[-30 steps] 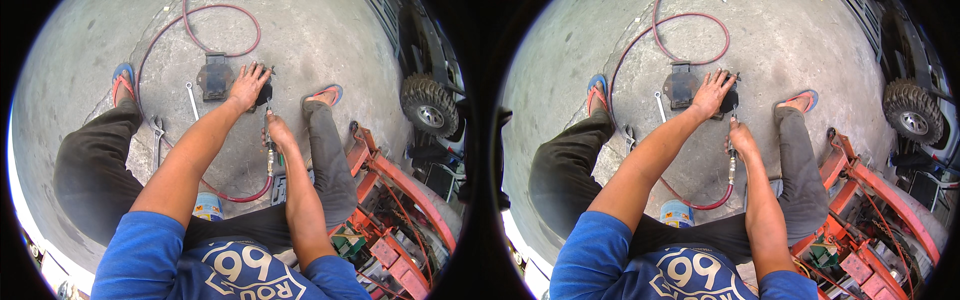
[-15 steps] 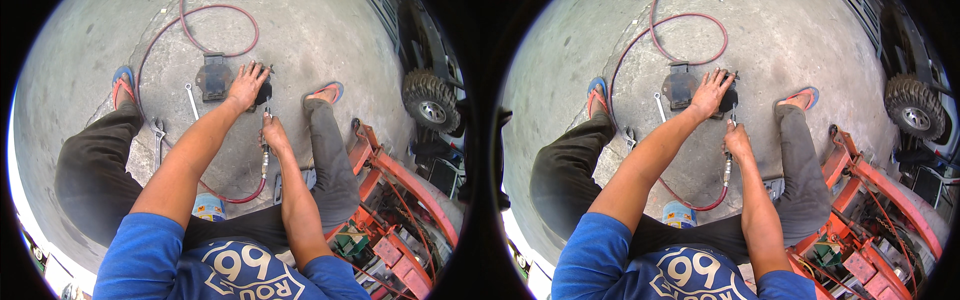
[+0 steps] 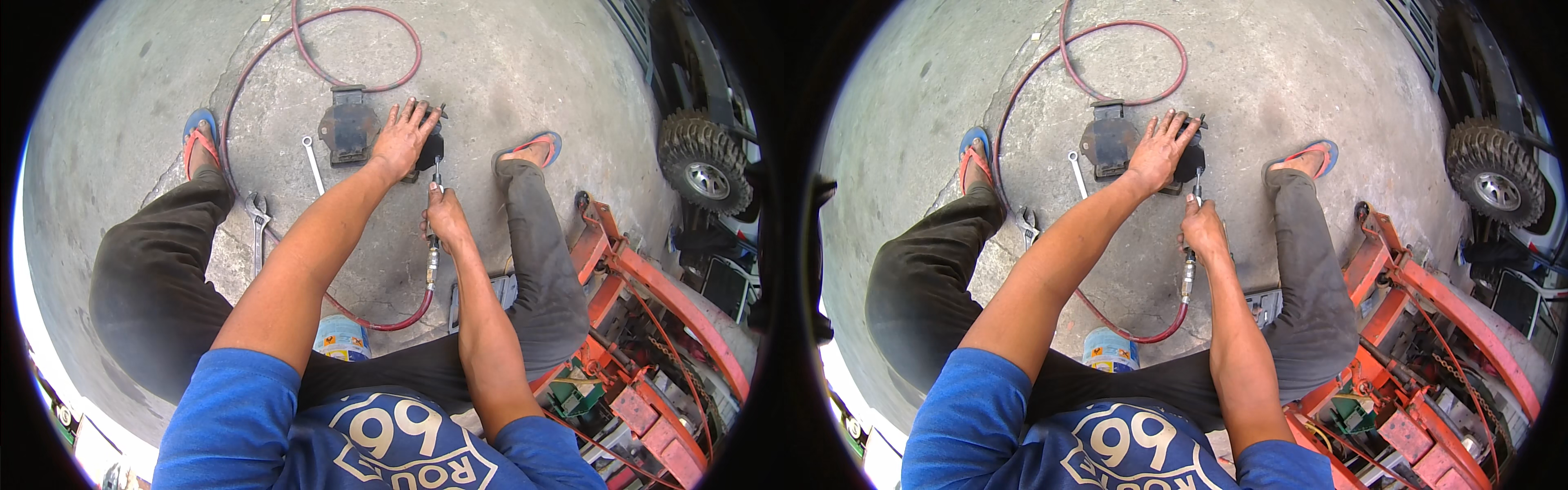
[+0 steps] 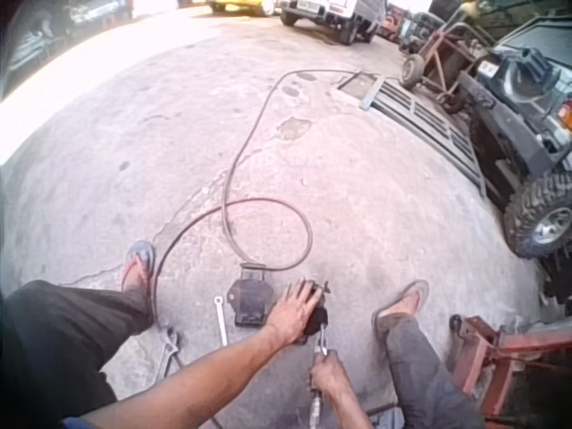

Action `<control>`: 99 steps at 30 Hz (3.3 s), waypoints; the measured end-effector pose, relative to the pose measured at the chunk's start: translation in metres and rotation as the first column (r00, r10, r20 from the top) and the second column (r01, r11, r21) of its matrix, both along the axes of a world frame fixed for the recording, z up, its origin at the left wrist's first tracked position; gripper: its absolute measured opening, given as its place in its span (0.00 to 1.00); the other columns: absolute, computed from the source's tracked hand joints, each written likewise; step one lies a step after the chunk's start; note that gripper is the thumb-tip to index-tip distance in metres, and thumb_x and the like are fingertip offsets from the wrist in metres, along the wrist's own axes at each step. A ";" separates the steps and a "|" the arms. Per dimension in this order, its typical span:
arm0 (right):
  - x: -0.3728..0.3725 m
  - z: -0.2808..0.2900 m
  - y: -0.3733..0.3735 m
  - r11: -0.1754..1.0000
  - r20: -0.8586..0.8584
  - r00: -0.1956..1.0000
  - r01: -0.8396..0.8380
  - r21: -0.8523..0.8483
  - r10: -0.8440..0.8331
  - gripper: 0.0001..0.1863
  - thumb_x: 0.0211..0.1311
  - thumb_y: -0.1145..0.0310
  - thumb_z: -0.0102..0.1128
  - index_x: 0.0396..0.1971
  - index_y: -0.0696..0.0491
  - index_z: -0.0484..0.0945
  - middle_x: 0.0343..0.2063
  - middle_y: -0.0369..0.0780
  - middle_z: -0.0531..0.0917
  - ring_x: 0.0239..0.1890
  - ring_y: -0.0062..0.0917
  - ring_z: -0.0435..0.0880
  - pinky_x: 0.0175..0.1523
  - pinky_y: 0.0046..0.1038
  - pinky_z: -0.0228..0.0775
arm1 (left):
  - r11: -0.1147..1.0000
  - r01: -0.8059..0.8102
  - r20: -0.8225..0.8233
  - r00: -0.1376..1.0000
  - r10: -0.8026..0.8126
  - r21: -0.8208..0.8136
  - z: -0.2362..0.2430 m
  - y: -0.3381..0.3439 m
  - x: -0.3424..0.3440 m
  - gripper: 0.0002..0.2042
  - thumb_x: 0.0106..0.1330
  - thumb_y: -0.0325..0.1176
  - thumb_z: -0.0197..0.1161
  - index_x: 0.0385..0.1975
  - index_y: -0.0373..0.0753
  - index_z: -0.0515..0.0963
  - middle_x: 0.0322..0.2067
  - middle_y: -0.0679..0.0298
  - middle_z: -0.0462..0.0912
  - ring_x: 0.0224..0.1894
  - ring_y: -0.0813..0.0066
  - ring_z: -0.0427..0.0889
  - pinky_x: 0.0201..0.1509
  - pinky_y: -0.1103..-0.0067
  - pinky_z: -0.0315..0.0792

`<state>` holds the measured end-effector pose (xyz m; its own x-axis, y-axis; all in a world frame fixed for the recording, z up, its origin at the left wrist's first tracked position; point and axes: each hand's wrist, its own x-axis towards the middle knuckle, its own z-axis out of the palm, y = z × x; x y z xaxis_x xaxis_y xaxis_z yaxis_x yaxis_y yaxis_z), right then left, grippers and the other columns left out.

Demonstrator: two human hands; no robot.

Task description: The person sits on the floor and uses a pneumatic impact wrench to remove bolts from brake assemblies. They then use a wrench to tighten a fitting on the tool and continue removing bolts from the brake parts.

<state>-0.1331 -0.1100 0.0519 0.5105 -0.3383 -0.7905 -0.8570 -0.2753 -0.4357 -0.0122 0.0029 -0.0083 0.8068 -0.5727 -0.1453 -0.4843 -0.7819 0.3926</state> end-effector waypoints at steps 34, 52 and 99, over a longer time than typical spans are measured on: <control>0.000 0.003 0.002 0.999 0.002 1.000 -0.031 -0.025 0.031 0.28 0.81 0.48 0.45 0.50 0.65 0.67 0.29 0.46 0.80 0.22 0.30 0.83 0.24 0.36 0.78 | 0.992 0.044 -0.002 0.999 -0.044 0.115 0.008 0.000 0.001 0.44 0.67 0.25 0.63 0.81 0.48 0.46 0.78 0.57 0.52 0.81 0.54 0.49 0.83 0.58 0.48; 0.004 0.003 0.002 0.999 -0.022 0.999 -0.036 -0.028 0.036 0.29 0.81 0.48 0.46 0.52 0.66 0.67 0.31 0.48 0.81 0.23 0.32 0.84 0.25 0.37 0.79 | 0.990 0.047 0.009 0.999 -0.048 0.132 0.009 0.001 0.001 0.44 0.67 0.27 0.63 0.81 0.47 0.45 0.78 0.56 0.52 0.81 0.54 0.48 0.83 0.58 0.48; 0.039 0.022 -0.026 0.973 -0.202 0.979 0.078 0.215 -0.034 0.28 0.80 0.42 0.44 0.53 0.55 0.70 0.31 0.40 0.77 0.25 0.25 0.78 0.28 0.33 0.78 | 0.999 0.016 0.020 1.000 -0.017 0.043 -0.001 -0.002 0.000 0.44 0.65 0.22 0.60 0.81 0.48 0.46 0.78 0.57 0.53 0.81 0.54 0.49 0.83 0.58 0.46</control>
